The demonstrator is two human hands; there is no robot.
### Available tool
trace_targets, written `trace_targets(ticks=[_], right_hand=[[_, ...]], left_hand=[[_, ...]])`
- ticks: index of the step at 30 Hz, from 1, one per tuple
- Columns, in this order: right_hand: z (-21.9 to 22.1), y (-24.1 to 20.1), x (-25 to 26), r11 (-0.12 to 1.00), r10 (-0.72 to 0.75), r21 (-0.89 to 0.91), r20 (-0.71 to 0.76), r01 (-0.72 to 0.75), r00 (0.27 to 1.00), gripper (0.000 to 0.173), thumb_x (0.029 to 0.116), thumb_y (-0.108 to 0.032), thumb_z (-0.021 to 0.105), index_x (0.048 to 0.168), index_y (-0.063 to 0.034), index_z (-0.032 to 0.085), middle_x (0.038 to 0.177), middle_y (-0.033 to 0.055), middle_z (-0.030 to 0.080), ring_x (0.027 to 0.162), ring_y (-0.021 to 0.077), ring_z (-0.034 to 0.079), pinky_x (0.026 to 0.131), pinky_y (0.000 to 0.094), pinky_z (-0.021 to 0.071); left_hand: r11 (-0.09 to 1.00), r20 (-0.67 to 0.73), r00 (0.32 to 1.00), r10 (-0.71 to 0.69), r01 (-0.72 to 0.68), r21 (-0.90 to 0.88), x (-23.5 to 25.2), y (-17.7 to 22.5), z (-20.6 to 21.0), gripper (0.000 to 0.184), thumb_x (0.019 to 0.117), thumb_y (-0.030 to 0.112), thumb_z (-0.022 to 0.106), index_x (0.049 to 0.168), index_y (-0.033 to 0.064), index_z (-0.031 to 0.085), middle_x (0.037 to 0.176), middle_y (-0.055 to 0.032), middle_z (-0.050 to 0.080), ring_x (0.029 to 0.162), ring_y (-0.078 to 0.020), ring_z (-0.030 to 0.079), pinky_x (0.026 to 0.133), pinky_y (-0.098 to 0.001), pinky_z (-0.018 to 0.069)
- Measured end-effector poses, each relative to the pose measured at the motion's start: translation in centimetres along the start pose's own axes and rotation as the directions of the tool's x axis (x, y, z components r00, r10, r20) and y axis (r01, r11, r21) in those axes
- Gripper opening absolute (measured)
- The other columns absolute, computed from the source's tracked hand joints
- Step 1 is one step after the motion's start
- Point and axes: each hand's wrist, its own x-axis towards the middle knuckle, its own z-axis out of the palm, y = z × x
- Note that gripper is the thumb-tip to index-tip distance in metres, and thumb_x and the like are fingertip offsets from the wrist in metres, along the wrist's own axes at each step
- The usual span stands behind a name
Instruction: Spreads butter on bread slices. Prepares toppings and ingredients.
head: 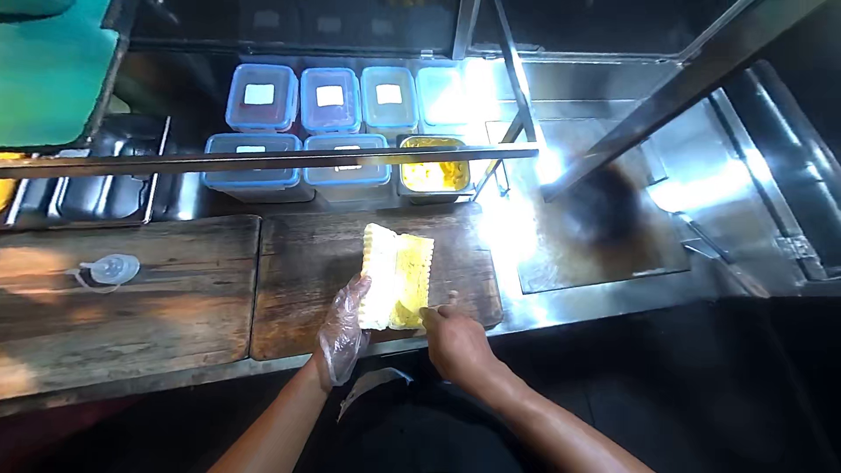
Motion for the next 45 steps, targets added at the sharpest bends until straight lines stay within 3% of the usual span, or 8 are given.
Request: trace_targets(ticks=[3, 8, 11, 15, 24, 38, 42, 45], right_hand=[[-1.0, 1.1, 2.7, 0.942, 0.024, 0.332, -0.202, 0.045, 0.979, 0.031, 0.1082, -0.024, 0.05, 0.13, -0.0118, 0.069, 0.106, 0.0116, 0.074, 0.092, 0.0265, 0.072, 0.082, 0.0517, 0.0601], [3.0, 0.5, 2.2, 0.977, -0.194, -0.143, -0.285, 0.159, 0.939, 0.04, 0.0963, -0.013, 0.056, 0.135, -0.0129, 0.065, 0.101, 0.0146, 0.069, 0.079, 0.0309, 0.071, 0.063, 0.0497, 0.0595], [1.8, 0.3, -1.5, 0.993, -0.117, -0.028, -0.051, 0.116, 0.992, 0.036, 0.1058, -0.023, 0.045, 0.134, -0.018, 0.067, 0.108, 0.0119, 0.071, 0.093, 0.0299, 0.072, 0.077, 0.0517, 0.0597], [-6.7, 1.2, 3.2, 0.988, -0.118, 0.053, -0.359, 0.146, 0.926, 0.03, 0.1084, -0.024, 0.049, 0.125, -0.0093, 0.069, 0.099, 0.0147, 0.072, 0.086, 0.0313, 0.072, 0.074, 0.0547, 0.0595], [-16.3, 1.9, 22.2, 0.85, 0.129, -0.484, -0.195, -0.21, 0.972, 0.048, 0.0937, -0.023, 0.065, 0.137, -0.0029, 0.059, 0.136, 0.0272, 0.06, 0.129, 0.049, 0.054, 0.099, 0.0763, 0.0399], [-17.6, 8.6, 26.9, 0.863, -0.289, -0.49, -0.276, 0.124, 0.917, 0.03, 0.0901, -0.027, 0.073, 0.105, -0.0008, 0.071, 0.1, 0.0235, 0.071, 0.092, 0.0398, 0.069, 0.081, 0.0643, 0.0527], [-18.7, 3.7, 26.0, 0.91, 0.064, -0.407, -0.057, -0.082, 0.996, 0.033, 0.0946, -0.017, 0.067, 0.12, 0.0033, 0.065, 0.119, 0.0267, 0.067, 0.113, 0.0405, 0.064, 0.098, 0.0625, 0.0476], [-18.4, 7.0, 26.0, 0.996, 0.006, -0.084, -0.121, -0.016, 0.993, 0.027, 0.0959, -0.026, 0.067, 0.116, -0.0077, 0.066, 0.086, 0.0072, 0.064, 0.067, 0.0141, 0.056, 0.062, 0.0344, 0.0505]], left_hand=[[0.951, 0.092, 0.996, -0.02, 0.048, -0.305, 0.2, 0.6, 0.4, 0.04, 0.1078, 0.042, 0.045, 0.133, 0.0158, 0.062, 0.115, -0.0101, 0.071, 0.101, -0.0221, 0.071, 0.084, -0.0445, 0.0612], [0.833, 0.265, 0.964, 0.026, 0.125, -0.539, 1.3, 0.8, -0.9, 0.056, 0.1054, 0.058, 0.039, 0.135, 0.0153, 0.06, 0.122, -0.0144, 0.069, 0.108, -0.0269, 0.069, 0.088, -0.0496, 0.0597], [0.799, 0.296, 0.955, -0.025, 0.197, -0.568, 1.5, 0.8, -1.3, 0.066, 0.1017, 0.066, 0.038, 0.135, 0.0134, 0.061, 0.122, -0.0143, 0.069, 0.108, -0.0265, 0.07, 0.088, -0.0492, 0.06], [0.776, 0.299, 0.954, -0.006, 0.193, -0.6, 1.8, 0.4, -1.8, 0.066, 0.1016, 0.066, 0.038, 0.134, 0.0138, 0.062, 0.122, -0.0131, 0.07, 0.109, -0.0255, 0.069, 0.09, -0.0485, 0.0595], [0.791, 0.292, 0.956, 0.032, 0.155, -0.591, 0.9, 0.5, -3.5, 0.061, 0.108, 0.056, 0.029, 0.142, 0.013, 0.057, 0.133, -0.0134, 0.065, 0.12, -0.0268, 0.064, 0.099, -0.0491, 0.0552], [0.817, 0.307, 0.951, -0.035, 0.204, -0.539, 2.8, 0.2, -6.9, 0.065, 0.1073, 0.059, 0.026, 0.15, 0.0165, 0.052, 0.143, -0.0097, 0.061, 0.127, -0.0248, 0.062, 0.098, -0.046, 0.0548], [0.794, 0.297, 0.954, -0.039, 0.21, -0.571, 2.7, -0.2, -6.5, 0.066, 0.1074, 0.059, 0.027, 0.147, 0.0136, 0.053, 0.139, -0.0114, 0.063, 0.125, -0.0253, 0.062, 0.1, -0.0467, 0.0536], [0.773, 0.328, 0.944, -0.048, 0.243, -0.586, 2.6, -0.3, -5.9, 0.068, 0.1057, 0.062, 0.029, 0.144, 0.0123, 0.057, 0.134, -0.013, 0.065, 0.122, -0.0263, 0.064, 0.1, -0.0476, 0.0547]])
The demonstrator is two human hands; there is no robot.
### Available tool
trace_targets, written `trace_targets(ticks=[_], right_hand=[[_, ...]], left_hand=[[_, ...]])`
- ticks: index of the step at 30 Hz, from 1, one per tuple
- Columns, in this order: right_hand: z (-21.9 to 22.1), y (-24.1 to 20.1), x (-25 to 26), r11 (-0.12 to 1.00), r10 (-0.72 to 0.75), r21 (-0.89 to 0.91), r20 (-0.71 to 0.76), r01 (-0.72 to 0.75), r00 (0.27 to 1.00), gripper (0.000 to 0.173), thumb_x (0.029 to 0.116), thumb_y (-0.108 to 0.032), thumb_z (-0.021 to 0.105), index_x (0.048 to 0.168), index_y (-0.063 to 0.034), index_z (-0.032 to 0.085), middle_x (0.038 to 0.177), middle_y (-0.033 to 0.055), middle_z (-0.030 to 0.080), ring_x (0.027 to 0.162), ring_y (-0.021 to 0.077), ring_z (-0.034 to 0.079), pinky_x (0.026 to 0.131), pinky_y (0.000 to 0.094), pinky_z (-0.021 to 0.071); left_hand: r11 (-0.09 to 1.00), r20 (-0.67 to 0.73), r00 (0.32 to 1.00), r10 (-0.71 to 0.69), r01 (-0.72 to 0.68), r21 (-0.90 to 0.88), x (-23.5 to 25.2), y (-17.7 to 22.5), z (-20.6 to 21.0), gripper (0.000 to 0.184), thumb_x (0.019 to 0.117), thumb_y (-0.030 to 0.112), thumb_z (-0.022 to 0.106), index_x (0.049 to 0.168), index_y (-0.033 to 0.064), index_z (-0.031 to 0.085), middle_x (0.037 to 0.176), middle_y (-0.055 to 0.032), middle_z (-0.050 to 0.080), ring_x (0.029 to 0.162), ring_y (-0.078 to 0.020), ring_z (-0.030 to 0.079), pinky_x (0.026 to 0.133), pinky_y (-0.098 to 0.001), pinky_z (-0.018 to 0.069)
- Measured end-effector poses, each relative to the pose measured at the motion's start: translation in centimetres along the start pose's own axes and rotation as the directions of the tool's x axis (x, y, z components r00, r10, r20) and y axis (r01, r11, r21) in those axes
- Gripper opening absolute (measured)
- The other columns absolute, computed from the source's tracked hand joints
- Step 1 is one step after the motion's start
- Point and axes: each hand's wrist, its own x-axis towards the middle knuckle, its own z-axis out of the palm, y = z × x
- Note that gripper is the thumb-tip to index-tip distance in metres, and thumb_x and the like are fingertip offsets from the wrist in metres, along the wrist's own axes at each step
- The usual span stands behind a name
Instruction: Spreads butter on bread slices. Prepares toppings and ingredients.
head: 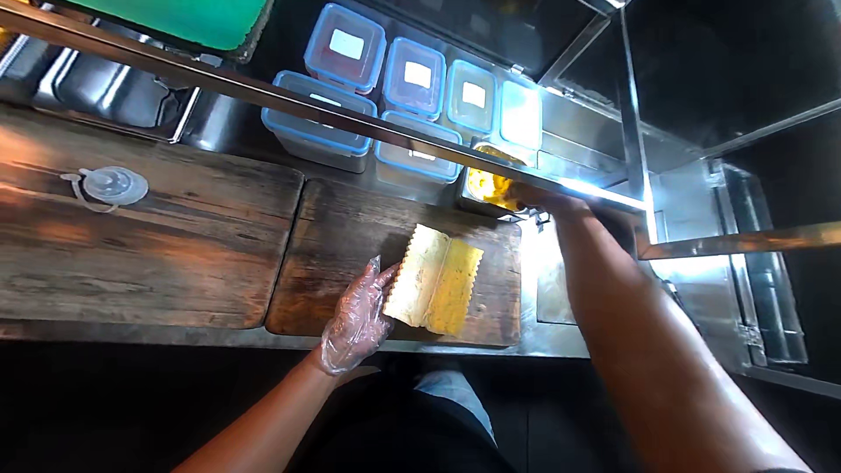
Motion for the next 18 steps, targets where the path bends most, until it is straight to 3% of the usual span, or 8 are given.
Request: trace_targets(ticks=[2, 3, 6, 8, 11, 14, 16, 18], right_hand=[[-0.8, -3.3, -3.7, 0.95, 0.135, 0.286, -0.027, -0.122, 0.991, 0.026, 0.1011, -0.033, 0.062, 0.116, -0.0122, 0.065, 0.076, 0.0009, 0.064, 0.052, 0.0069, 0.048, 0.049, 0.0259, 0.0426], [-1.0, -4.9, -6.0, 0.899, 0.163, 0.416, -0.031, -0.135, 0.986, 0.027, 0.104, -0.035, 0.059, 0.117, -0.0128, 0.067, 0.076, 0.0005, 0.065, 0.051, 0.0066, 0.047, 0.048, 0.0252, 0.0418], [2.1, -8.2, -14.1, 0.799, -0.041, 0.6, 0.094, -0.023, 0.995, 0.027, 0.1087, -0.023, 0.046, 0.121, -0.0083, 0.064, 0.076, 0.002, 0.067, 0.049, 0.0052, 0.048, 0.044, 0.0223, 0.0402], [7.3, -10.9, -19.0, 0.869, -0.156, 0.489, 0.124, 0.076, 0.98, 0.027, 0.1086, -0.019, 0.047, 0.123, -0.0062, 0.067, 0.078, 0.0064, 0.069, 0.056, 0.0136, 0.057, 0.05, 0.0322, 0.049], [16.5, -14.2, -24.0, 0.986, -0.148, 0.073, -0.068, 0.153, 0.987, 0.026, 0.1057, -0.021, 0.051, 0.123, -0.0118, 0.068, 0.094, 0.0122, 0.072, 0.077, 0.0301, 0.071, 0.067, 0.0537, 0.06], [21.7, -14.4, -28.0, 0.97, -0.244, -0.068, -0.217, 0.235, 0.945, 0.022, 0.1007, -0.018, 0.053, 0.111, -0.0117, 0.071, 0.088, 0.0108, 0.07, 0.068, 0.0284, 0.071, 0.055, 0.0484, 0.0581], [21.8, -14.3, -29.5, 0.966, -0.253, -0.018, -0.265, 0.258, 0.93, 0.022, 0.1018, -0.02, 0.053, 0.108, -0.0131, 0.073, 0.086, 0.0076, 0.07, 0.067, 0.025, 0.07, 0.055, 0.0449, 0.0581], [21.2, -14.0, -28.2, 0.974, -0.204, 0.029, -0.333, 0.226, 0.921, 0.022, 0.1018, -0.018, 0.055, 0.112, -0.0111, 0.073, 0.086, 0.0108, 0.07, 0.066, 0.0282, 0.07, 0.054, 0.0489, 0.0576]], left_hand=[[0.998, 0.041, 0.999, -0.033, 0.035, -0.046, -0.3, -0.3, 0.0, 0.071, 0.1037, 0.066, 0.03, 0.143, 0.0137, 0.057, 0.134, -0.0128, 0.065, 0.121, -0.0263, 0.064, 0.098, -0.0474, 0.0555], [0.997, 0.046, 0.998, -0.043, 0.046, -0.068, -0.4, -0.3, 0.1, 0.072, 0.1024, 0.068, 0.031, 0.143, 0.0143, 0.058, 0.133, -0.0126, 0.066, 0.12, -0.0263, 0.065, 0.097, -0.0473, 0.0563], [0.995, 0.07, 0.997, -0.031, 0.038, -0.096, -0.4, -0.5, 0.3, 0.078, 0.0996, 0.073, 0.031, 0.141, 0.0138, 0.059, 0.132, -0.0129, 0.066, 0.119, -0.0263, 0.065, 0.097, -0.0475, 0.0565], [1.0, 0.095, 0.995, 0.012, -0.014, 0.022, -0.5, -0.6, 0.1, 0.086, 0.0969, 0.079, 0.021, 0.14, 0.0158, 0.06, 0.13, -0.0108, 0.068, 0.118, -0.0238, 0.066, 0.097, -0.0459, 0.0561], [0.99, 0.068, 0.997, 0.039, -0.048, 0.131, -0.2, -0.6, 0.2, 0.094, 0.0919, 0.085, 0.015, 0.145, 0.02, 0.056, 0.131, -0.0089, 0.067, 0.117, -0.0224, 0.066, 0.096, -0.0464, 0.0562], [0.995, 0.059, 0.998, 0.016, -0.022, 0.095, 0.4, -0.3, 0.7, 0.095, 0.0903, 0.087, 0.018, 0.146, 0.0196, 0.055, 0.134, -0.0113, 0.066, 0.12, -0.0254, 0.065, 0.096, -0.0503, 0.0558], [0.994, 0.078, 0.997, 0.014, -0.022, 0.11, 0.0, -0.4, 1.2, 0.094, 0.0911, 0.086, 0.017, 0.146, 0.0198, 0.055, 0.133, -0.0102, 0.066, 0.118, -0.024, 0.065, 0.094, -0.0485, 0.0569], [0.996, 0.044, 0.999, 0.019, -0.023, 0.09, -0.1, -0.5, 1.9, 0.092, 0.0918, 0.085, 0.021, 0.145, 0.0182, 0.055, 0.133, -0.011, 0.066, 0.119, -0.0248, 0.065, 0.096, -0.0493, 0.0564]])
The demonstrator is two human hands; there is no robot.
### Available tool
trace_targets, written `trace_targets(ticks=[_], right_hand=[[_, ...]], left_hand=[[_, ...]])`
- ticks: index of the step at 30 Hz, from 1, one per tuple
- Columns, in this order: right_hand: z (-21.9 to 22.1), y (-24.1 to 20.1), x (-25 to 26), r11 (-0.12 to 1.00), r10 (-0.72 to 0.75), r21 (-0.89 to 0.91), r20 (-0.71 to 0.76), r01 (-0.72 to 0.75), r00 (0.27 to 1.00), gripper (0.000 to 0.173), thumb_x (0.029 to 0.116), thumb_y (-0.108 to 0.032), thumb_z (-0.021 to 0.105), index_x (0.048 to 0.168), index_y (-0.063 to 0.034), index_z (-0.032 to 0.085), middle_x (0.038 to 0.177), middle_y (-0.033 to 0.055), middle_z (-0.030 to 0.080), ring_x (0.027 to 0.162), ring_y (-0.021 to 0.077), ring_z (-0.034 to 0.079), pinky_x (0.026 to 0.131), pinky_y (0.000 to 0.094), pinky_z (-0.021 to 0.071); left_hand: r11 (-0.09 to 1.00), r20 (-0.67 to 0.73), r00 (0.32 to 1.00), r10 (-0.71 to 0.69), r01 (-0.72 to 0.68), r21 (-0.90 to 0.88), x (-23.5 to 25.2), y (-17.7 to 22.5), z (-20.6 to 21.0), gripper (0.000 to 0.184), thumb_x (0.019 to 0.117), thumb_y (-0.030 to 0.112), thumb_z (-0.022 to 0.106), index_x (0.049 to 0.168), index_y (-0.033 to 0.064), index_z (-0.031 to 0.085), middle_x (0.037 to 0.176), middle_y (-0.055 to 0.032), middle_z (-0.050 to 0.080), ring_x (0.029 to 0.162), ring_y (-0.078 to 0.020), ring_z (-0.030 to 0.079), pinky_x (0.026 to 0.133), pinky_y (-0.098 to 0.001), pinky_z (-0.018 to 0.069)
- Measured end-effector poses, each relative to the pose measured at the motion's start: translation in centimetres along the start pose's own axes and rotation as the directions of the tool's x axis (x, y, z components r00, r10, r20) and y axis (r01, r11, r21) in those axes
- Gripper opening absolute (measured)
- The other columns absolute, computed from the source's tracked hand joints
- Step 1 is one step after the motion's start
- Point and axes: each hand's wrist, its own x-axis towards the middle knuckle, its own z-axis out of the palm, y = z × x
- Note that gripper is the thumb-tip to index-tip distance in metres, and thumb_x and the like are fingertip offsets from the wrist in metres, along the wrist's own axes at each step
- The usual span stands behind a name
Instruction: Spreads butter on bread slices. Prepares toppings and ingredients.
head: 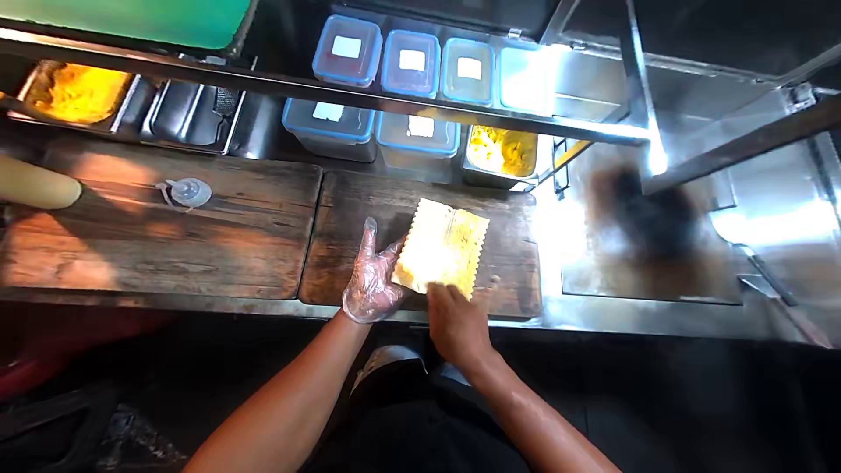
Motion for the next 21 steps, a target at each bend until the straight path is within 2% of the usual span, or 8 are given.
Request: trace_targets(ticks=[2, 4, 8, 10, 12, 16, 19, 21], right_hand=[[0.6, 0.6, 1.3, 0.998, 0.015, -0.058, -0.042, -0.018, 0.999, 0.024, 0.1011, -0.016, 0.057, 0.119, -0.0093, 0.071, 0.09, 0.0122, 0.068, 0.065, 0.0289, 0.068, 0.053, 0.0485, 0.0571], [0.6, -0.3, 0.6, 0.997, -0.007, -0.072, 0.009, 0.008, 1.0, 0.021, 0.0982, -0.015, 0.058, 0.114, -0.0097, 0.071, 0.088, 0.0116, 0.068, 0.063, 0.0286, 0.068, 0.052, 0.0476, 0.0569], [-0.9, -1.5, -0.2, 0.982, 0.099, 0.15, 0.131, -0.118, 0.986, 0.026, 0.1063, -0.023, 0.05, 0.115, -0.0099, 0.071, 0.094, 0.0116, 0.072, 0.078, 0.0297, 0.072, 0.066, 0.0523, 0.0592], [-0.3, -0.9, 0.8, 0.993, 0.101, 0.065, 0.016, -0.101, 0.995, 0.025, 0.1053, -0.021, 0.052, 0.117, -0.0096, 0.07, 0.092, 0.0122, 0.069, 0.071, 0.0292, 0.07, 0.058, 0.0496, 0.058], [0.5, -0.9, 0.3, 0.997, 0.076, -0.011, 0.04, -0.076, 0.996, 0.022, 0.1027, -0.019, 0.053, 0.115, -0.0104, 0.069, 0.092, 0.0118, 0.068, 0.068, 0.0287, 0.069, 0.056, 0.0487, 0.0576], [-0.6, -1.4, -2.1, 0.975, 0.133, 0.154, 0.163, -0.158, 0.978, 0.028, 0.1068, -0.026, 0.049, 0.116, -0.0132, 0.072, 0.097, 0.0079, 0.072, 0.082, 0.0259, 0.072, 0.07, 0.0496, 0.0597], [0.3, 0.1, -0.7, 0.995, 0.101, -0.009, -0.03, -0.102, 0.994, 0.022, 0.1036, -0.02, 0.055, 0.115, -0.012, 0.072, 0.088, 0.009, 0.068, 0.066, 0.026, 0.068, 0.054, 0.0464, 0.0569], [0.7, 0.2, -1.5, 0.995, 0.064, -0.073, 0.004, -0.064, 0.998, 0.021, 0.1007, -0.017, 0.055, 0.114, -0.0119, 0.071, 0.088, 0.0095, 0.068, 0.064, 0.0262, 0.068, 0.052, 0.0458, 0.0565]], left_hand=[[1.0, -0.035, 0.999, 0.016, -0.015, 0.02, -0.1, -0.3, 0.6, 0.091, 0.0929, 0.084, 0.024, 0.143, 0.0158, 0.057, 0.13, -0.0113, 0.067, 0.118, -0.0246, 0.066, 0.096, -0.0483, 0.0565], [0.999, -0.039, 0.999, 0.008, -0.006, 0.041, -0.2, -0.2, 0.9, 0.089, 0.0926, 0.084, 0.025, 0.14, 0.0159, 0.058, 0.13, -0.0108, 0.067, 0.117, -0.0245, 0.066, 0.096, -0.0489, 0.0563], [0.998, -0.009, 1.0, 0.002, -0.002, 0.063, -0.5, -0.5, 0.7, 0.088, 0.0935, 0.083, 0.023, 0.134, 0.0152, 0.063, 0.123, -0.0106, 0.07, 0.11, -0.0228, 0.069, 0.089, -0.047, 0.059], [1.0, -0.008, 1.0, -0.005, 0.005, 0.018, -0.4, -0.7, 0.9, 0.09, 0.0933, 0.083, 0.023, 0.135, 0.0134, 0.061, 0.124, -0.012, 0.069, 0.111, -0.0234, 0.068, 0.091, -0.0469, 0.0582], [1.0, -0.019, 1.0, -0.006, 0.006, -0.001, -0.3, -0.6, 1.1, 0.089, 0.0925, 0.084, 0.025, 0.135, 0.0146, 0.061, 0.125, -0.0112, 0.069, 0.112, -0.0231, 0.068, 0.091, -0.0473, 0.0584], [0.999, 0.022, 1.0, 0.001, -0.002, 0.035, -0.2, -0.4, 0.3, 0.088, 0.0935, 0.083, 0.021, 0.138, 0.0174, 0.06, 0.126, -0.0092, 0.069, 0.113, -0.0221, 0.068, 0.091, -0.0474, 0.0584], [0.999, -0.003, 1.0, -0.013, 0.012, -0.031, 0.1, -0.9, 0.2, 0.089, 0.093, 0.083, 0.024, 0.14, 0.0154, 0.058, 0.13, -0.0104, 0.067, 0.117, -0.0233, 0.065, 0.095, -0.0473, 0.0565], [0.997, -0.003, 1.0, -0.014, 0.014, -0.07, 0.3, -0.8, 0.4, 0.088, 0.0926, 0.083, 0.029, 0.141, 0.0156, 0.058, 0.131, -0.0112, 0.066, 0.118, -0.0246, 0.065, 0.096, -0.0492, 0.0564]])
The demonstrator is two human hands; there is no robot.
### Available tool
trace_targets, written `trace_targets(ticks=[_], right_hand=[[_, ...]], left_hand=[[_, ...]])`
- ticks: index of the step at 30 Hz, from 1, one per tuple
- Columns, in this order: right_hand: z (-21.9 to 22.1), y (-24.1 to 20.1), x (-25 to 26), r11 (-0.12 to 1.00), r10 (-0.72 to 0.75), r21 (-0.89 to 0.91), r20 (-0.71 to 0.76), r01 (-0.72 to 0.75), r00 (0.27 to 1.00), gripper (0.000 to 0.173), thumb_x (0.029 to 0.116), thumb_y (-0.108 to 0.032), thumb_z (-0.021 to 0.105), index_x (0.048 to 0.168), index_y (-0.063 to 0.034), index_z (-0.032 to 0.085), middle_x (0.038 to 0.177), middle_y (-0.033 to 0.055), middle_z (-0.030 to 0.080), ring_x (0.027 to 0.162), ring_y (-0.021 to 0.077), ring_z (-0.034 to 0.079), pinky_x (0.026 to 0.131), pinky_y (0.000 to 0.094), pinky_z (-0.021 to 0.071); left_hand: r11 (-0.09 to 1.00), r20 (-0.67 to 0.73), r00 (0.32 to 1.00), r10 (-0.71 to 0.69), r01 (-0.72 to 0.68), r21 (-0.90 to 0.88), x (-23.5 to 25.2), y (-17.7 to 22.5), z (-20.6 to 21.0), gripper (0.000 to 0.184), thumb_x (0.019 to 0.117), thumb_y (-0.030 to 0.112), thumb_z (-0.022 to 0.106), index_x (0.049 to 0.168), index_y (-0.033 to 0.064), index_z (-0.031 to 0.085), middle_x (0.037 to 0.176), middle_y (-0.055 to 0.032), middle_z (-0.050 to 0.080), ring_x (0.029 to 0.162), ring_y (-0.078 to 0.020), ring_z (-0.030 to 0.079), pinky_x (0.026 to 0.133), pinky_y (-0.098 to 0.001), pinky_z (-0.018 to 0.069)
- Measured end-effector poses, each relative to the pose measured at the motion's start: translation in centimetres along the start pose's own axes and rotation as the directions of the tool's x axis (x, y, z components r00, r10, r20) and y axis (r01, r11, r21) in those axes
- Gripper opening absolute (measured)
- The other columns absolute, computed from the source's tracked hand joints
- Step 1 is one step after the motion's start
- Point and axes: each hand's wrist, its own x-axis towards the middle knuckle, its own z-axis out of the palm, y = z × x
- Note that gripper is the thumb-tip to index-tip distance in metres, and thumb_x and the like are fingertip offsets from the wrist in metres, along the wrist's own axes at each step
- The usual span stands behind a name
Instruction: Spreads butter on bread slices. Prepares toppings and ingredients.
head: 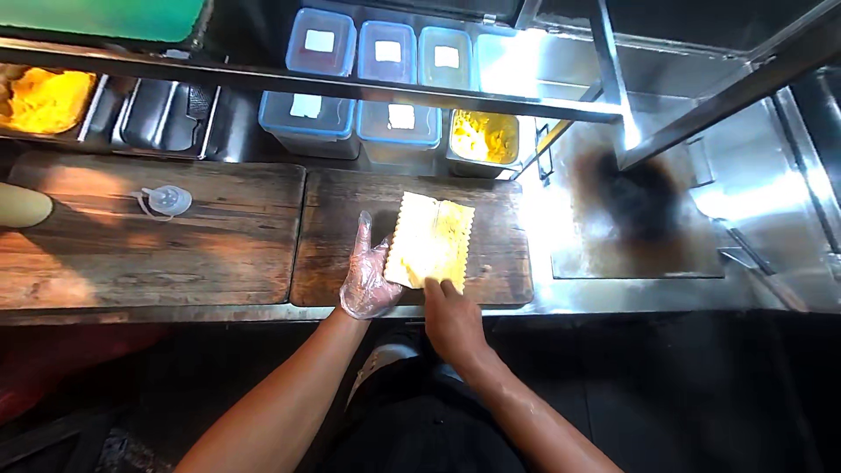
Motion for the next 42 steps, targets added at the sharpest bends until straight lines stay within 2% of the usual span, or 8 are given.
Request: trace_targets(ticks=[18, 23, 27, 30, 33, 35, 38, 42], right_hand=[[-0.3, 1.1, -0.5, 0.999, 0.012, 0.038, -0.004, -0.011, 1.0, 0.023, 0.0996, -0.019, 0.055, 0.113, -0.0128, 0.072, 0.088, 0.0101, 0.068, 0.067, 0.0272, 0.069, 0.054, 0.0464, 0.0575], [-1.6, 0.9, 0.8, 0.89, 0.043, 0.454, 0.036, -0.055, 0.998, 0.025, 0.1053, -0.023, 0.055, 0.116, -0.008, 0.072, 0.093, 0.0065, 0.072, 0.079, 0.0185, 0.07, 0.073, 0.0416, 0.0614], [-1.2, 0.3, 3.0, 0.99, 0.046, 0.128, 0.057, -0.053, 0.997, 0.022, 0.1021, -0.019, 0.055, 0.113, -0.0103, 0.072, 0.09, 0.0104, 0.069, 0.072, 0.0269, 0.07, 0.06, 0.0483, 0.0591], [-2.9, -0.9, 1.6, 0.892, 0.039, 0.421, 0.289, -0.163, 0.957, 0.03, 0.1067, -0.028, 0.05, 0.118, -0.0109, 0.072, 0.095, 0.0049, 0.072, 0.084, 0.0176, 0.07, 0.077, 0.04, 0.0593], [-3.4, -0.2, 4.6, 0.688, 0.127, 0.687, 0.203, -0.234, 0.971, 0.028, 0.1083, -0.025, 0.05, 0.119, -0.007, 0.068, 0.081, 0.0057, 0.068, 0.063, 0.0155, 0.061, 0.06, 0.0367, 0.0547], [-2.8, 0.6, 6.4, 0.859, 0.188, 0.482, 0.016, -0.172, 0.982, 0.026, 0.108, -0.022, 0.051, 0.12, -0.0072, 0.068, 0.083, 0.0084, 0.068, 0.063, 0.021, 0.064, 0.057, 0.042, 0.0571], [-2.1, 1.0, 4.6, 0.977, 0.12, 0.164, 0.119, -0.139, 0.986, 0.024, 0.1044, -0.021, 0.052, 0.117, -0.0106, 0.071, 0.095, 0.0107, 0.07, 0.081, 0.0278, 0.071, 0.069, 0.0503, 0.06], [-2.7, 1.0, 4.0, 0.864, 0.079, 0.477, 0.186, -0.16, 0.979, 0.026, 0.1052, -0.024, 0.054, 0.116, -0.0088, 0.072, 0.088, 0.0061, 0.072, 0.077, 0.0182, 0.069, 0.074, 0.0427, 0.06]], left_hand=[[0.997, 0.032, 0.999, -0.009, 0.012, -0.075, 0.6, -0.1, 1.0, 0.086, 0.093, 0.082, 0.032, 0.139, 0.0139, 0.059, 0.131, -0.0136, 0.066, 0.118, -0.0268, 0.065, 0.097, -0.0519, 0.0557], [1.0, -0.025, 1.0, -0.007, 0.007, 0.016, 0.4, 0.0, 1.4, 0.081, 0.0948, 0.08, 0.031, 0.133, 0.0162, 0.063, 0.121, -0.0104, 0.07, 0.108, -0.0231, 0.07, 0.088, -0.0481, 0.06], [1.0, -0.019, 1.0, -0.006, 0.005, -0.025, 0.7, 0.1, 1.7, 0.083, 0.094, 0.081, 0.031, 0.133, 0.0148, 0.063, 0.122, -0.0117, 0.07, 0.109, -0.024, 0.069, 0.09, -0.048, 0.0591], [0.999, 0.033, 0.999, 0.01, -0.012, 0.047, 0.7, 0.4, 1.0, 0.079, 0.0967, 0.078, 0.029, 0.132, 0.0164, 0.064, 0.12, -0.0095, 0.071, 0.108, -0.0215, 0.07, 0.088, -0.0453, 0.0601], [0.997, -0.008, 0.999, 0.032, -0.032, 0.064, 1.0, 0.4, 1.0, 0.077, 0.0979, 0.076, 0.028, 0.13, 0.0164, 0.065, 0.117, -0.0092, 0.072, 0.105, -0.0205, 0.07, 0.087, -0.0444, 0.0601], [1.0, 0.018, 1.0, -0.016, 0.016, 0.011, 1.3, 0.7, 0.9, 0.085, 0.0946, 0.081, 0.028, 0.131, 0.0135, 0.064, 0.118, -0.0132, 0.071, 0.104, -0.024, 0.071, 0.085, -0.046, 0.061], [0.992, 0.021, 0.999, -0.04, 0.037, 0.118, 0.8, 1.1, 1.2, 0.084, 0.0944, 0.082, 0.024, 0.134, 0.0179, 0.063, 0.119, -0.0099, 0.071, 0.105, -0.0216, 0.07, 0.083, -0.0444, 0.0608], [0.99, 0.031, 0.999, -0.033, 0.028, 0.136, 1.7, 1.9, 1.5, 0.083, 0.0961, 0.08, 0.023, 0.131, 0.0175, 0.064, 0.114, -0.0092, 0.072, 0.099, -0.0205, 0.072, 0.078, -0.0427, 0.0623]])
